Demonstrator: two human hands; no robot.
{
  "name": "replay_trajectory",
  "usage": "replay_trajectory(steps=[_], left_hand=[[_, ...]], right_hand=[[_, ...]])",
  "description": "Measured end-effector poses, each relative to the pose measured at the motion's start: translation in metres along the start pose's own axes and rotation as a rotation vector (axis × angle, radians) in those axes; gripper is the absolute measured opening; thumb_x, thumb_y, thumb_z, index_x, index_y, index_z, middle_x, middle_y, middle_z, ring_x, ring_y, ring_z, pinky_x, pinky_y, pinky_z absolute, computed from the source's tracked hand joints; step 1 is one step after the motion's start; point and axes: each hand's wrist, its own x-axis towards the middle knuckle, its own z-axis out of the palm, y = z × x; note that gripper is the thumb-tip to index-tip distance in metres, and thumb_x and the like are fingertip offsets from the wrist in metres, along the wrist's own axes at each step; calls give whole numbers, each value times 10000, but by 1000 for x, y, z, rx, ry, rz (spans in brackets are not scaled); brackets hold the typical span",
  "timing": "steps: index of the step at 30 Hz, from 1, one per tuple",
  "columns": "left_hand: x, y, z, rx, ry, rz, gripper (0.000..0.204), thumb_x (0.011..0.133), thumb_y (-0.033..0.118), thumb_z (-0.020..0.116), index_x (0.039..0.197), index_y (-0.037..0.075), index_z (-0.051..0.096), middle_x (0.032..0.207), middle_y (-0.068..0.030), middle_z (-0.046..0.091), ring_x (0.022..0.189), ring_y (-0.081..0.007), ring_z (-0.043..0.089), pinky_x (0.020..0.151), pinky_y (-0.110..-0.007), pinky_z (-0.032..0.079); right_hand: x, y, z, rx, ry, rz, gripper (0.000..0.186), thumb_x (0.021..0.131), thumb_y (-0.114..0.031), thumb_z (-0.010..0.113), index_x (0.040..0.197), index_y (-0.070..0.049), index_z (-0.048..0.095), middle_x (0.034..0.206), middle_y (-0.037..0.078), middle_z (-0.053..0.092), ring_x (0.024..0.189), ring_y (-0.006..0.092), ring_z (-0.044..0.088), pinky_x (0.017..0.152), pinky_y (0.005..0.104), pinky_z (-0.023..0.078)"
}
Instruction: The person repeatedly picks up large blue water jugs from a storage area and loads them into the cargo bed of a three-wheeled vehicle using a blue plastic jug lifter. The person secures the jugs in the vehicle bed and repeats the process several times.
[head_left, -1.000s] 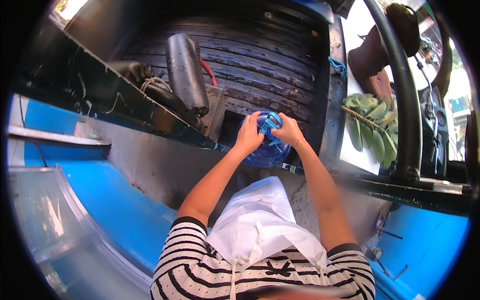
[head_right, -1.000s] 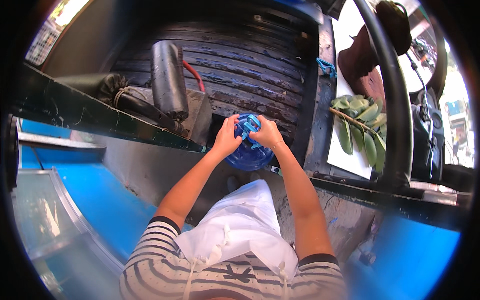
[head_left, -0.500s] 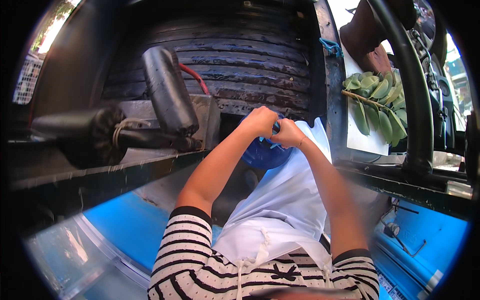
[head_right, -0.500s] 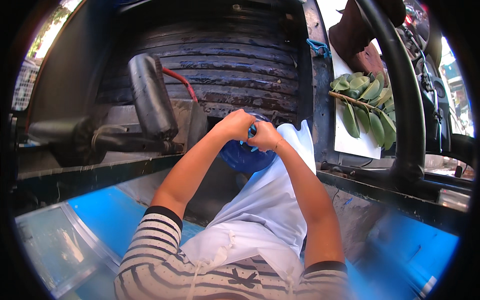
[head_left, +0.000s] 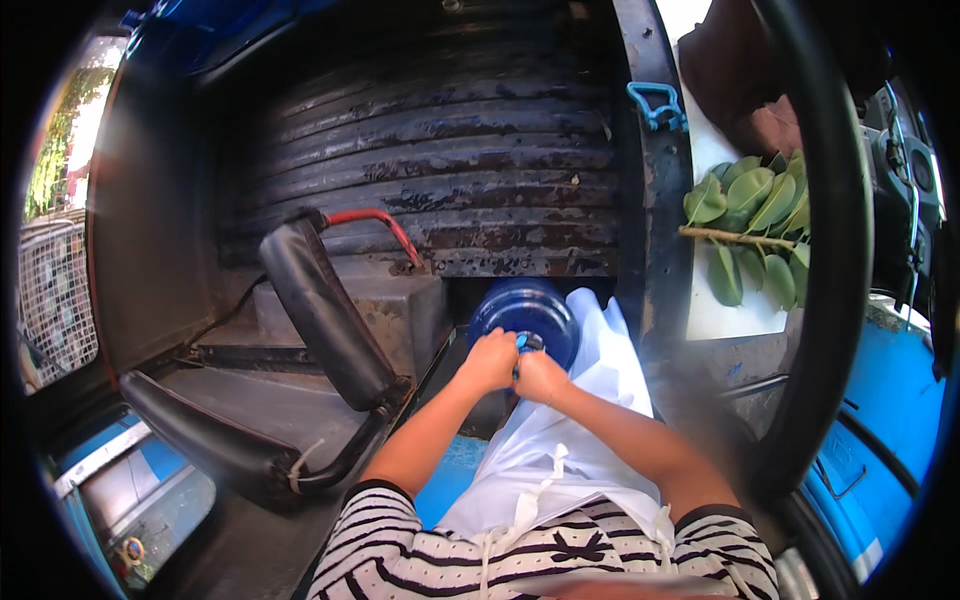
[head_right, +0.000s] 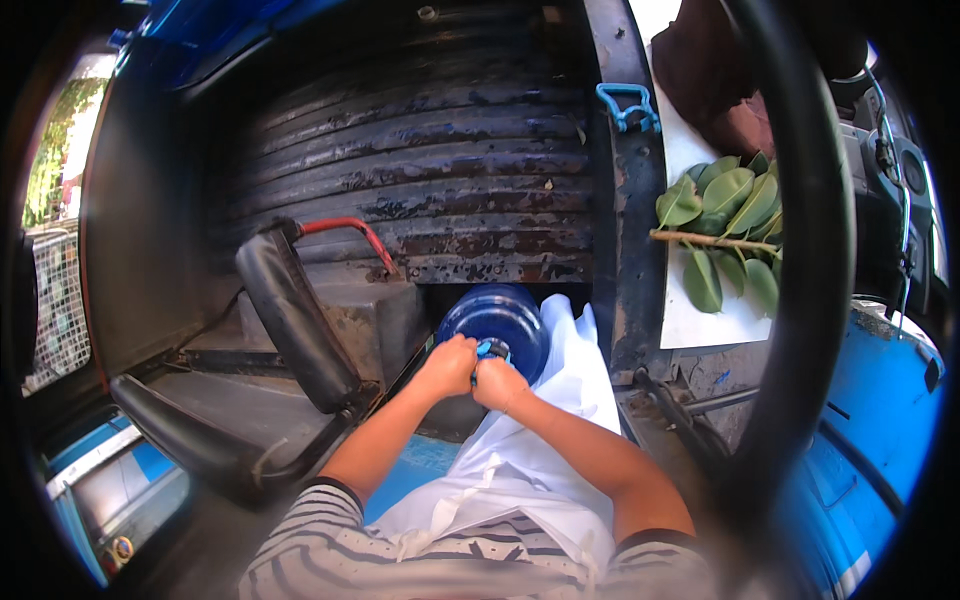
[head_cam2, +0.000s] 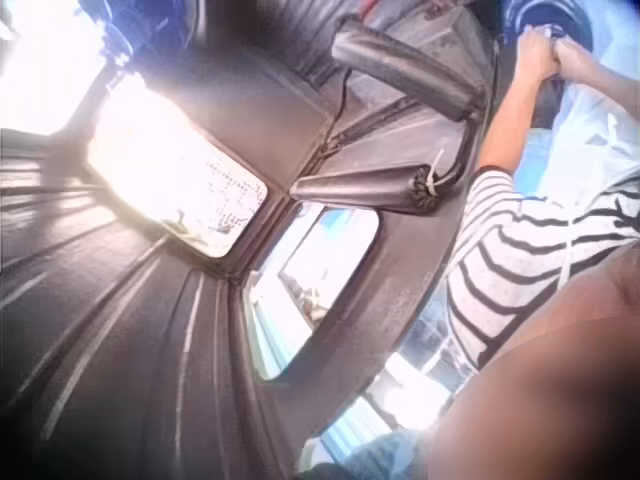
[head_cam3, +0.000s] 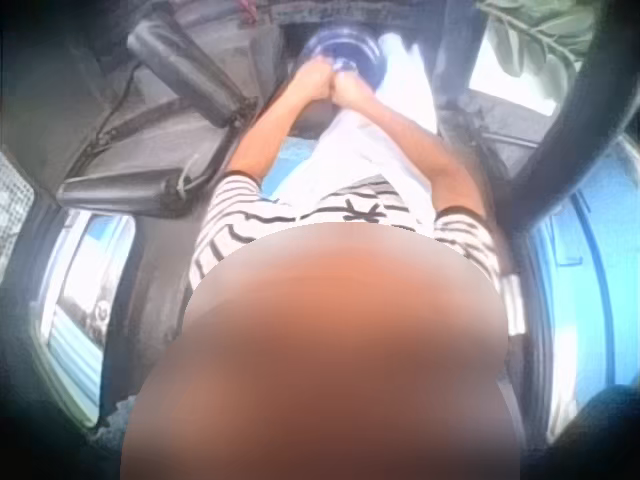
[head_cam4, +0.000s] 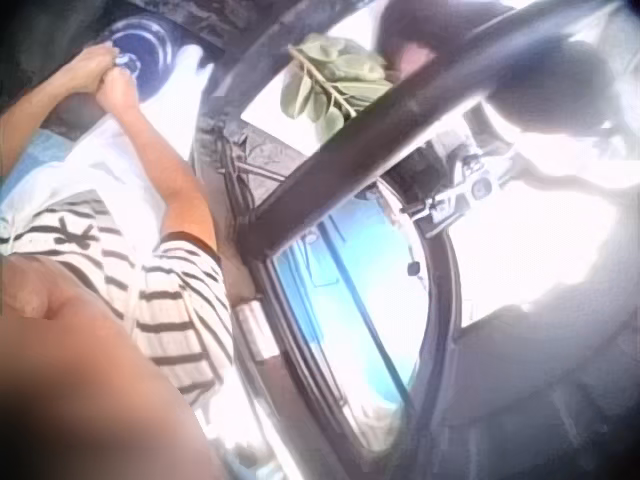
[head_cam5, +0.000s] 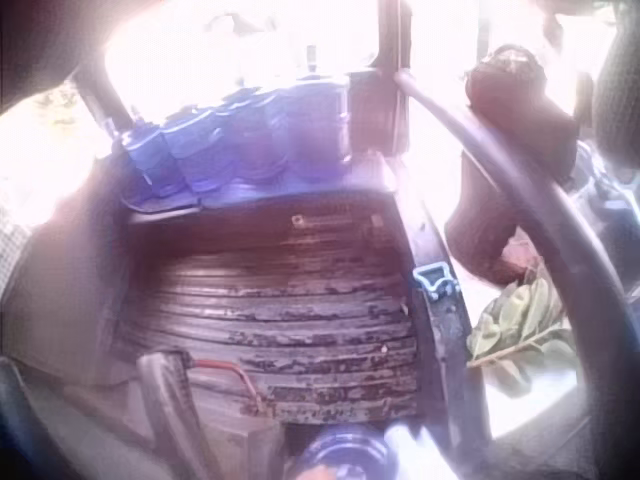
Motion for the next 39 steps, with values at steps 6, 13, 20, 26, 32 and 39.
replay_trajectory(steps=[6, 13, 20, 26, 32, 39], left_hand=[[-11, 0, 0, 118, 45, -102, 187, 562, 68, 708, 731, 35, 635, 903, -109, 538, 954, -304, 504, 725, -394, 473], [-2, 7, -9, 164, -119, 22, 214, 575, 161, 743, 765, 67, 711, 969, -88, 573, 1024, -264, 481, 792, -401, 419], [1, 5, -11, 107, -386, -36, 311, 633, 276, 768, 850, 59, 722, 1036, -106, 641, 1170, -254, 485, 1048, -609, 256], [-8, 32, -11, 9, -303, -121, 286, 667, 272, 745, 823, 33, 719, 900, -129, 665, 1008, -274, 583, 1072, -666, 156], [-42, 68, -109, -121, -268, -89, 237, 644, 245, 748, 738, 33, 700, 786, -172, 679, 806, -328, 673, 1021, -659, 240], [1, 68, -248, 57, -82, 60, 185, 572, 216, 722, 679, 68, 693, 692, -148, 658, 725, -320, 656, 744, -457, 468]], right_hand=[[9, -6, 11, -26, -70, 72, 134, 695, -86, 614, 760, 1, 693, 808, 231, 660, 781, 367, 661, 735, 447, 532], [14, 17, 12, 15, -176, 76, 270, 745, -244, 645, 859, -4, 692, 844, 239, 662, 809, 375, 655, 758, 448, 525], [2, 27, 11, 114, -215, 99, 355, 755, -313, 627, 986, -45, 656, 850, 236, 664, 825, 394, 645, 780, 476, 504], [-28, -7, -29, 15, -219, 274, 344, 770, -263, 570, 1047, -67, 633, 886, 209, 670, 862, 377, 641, 792, 468, 495], [-63, -87, -106, -80, -312, 198, 350, 737, -331, 592, 959, -71, 669, 834, 203, 671, 806, 377, 650, 752, 465, 512], [-38, -178, -219, -160, -113, 101, 400, 713, -412, 625, 869, -49, 692, 786, 226, 661, 776, 398, 646, 742, 462, 522]])
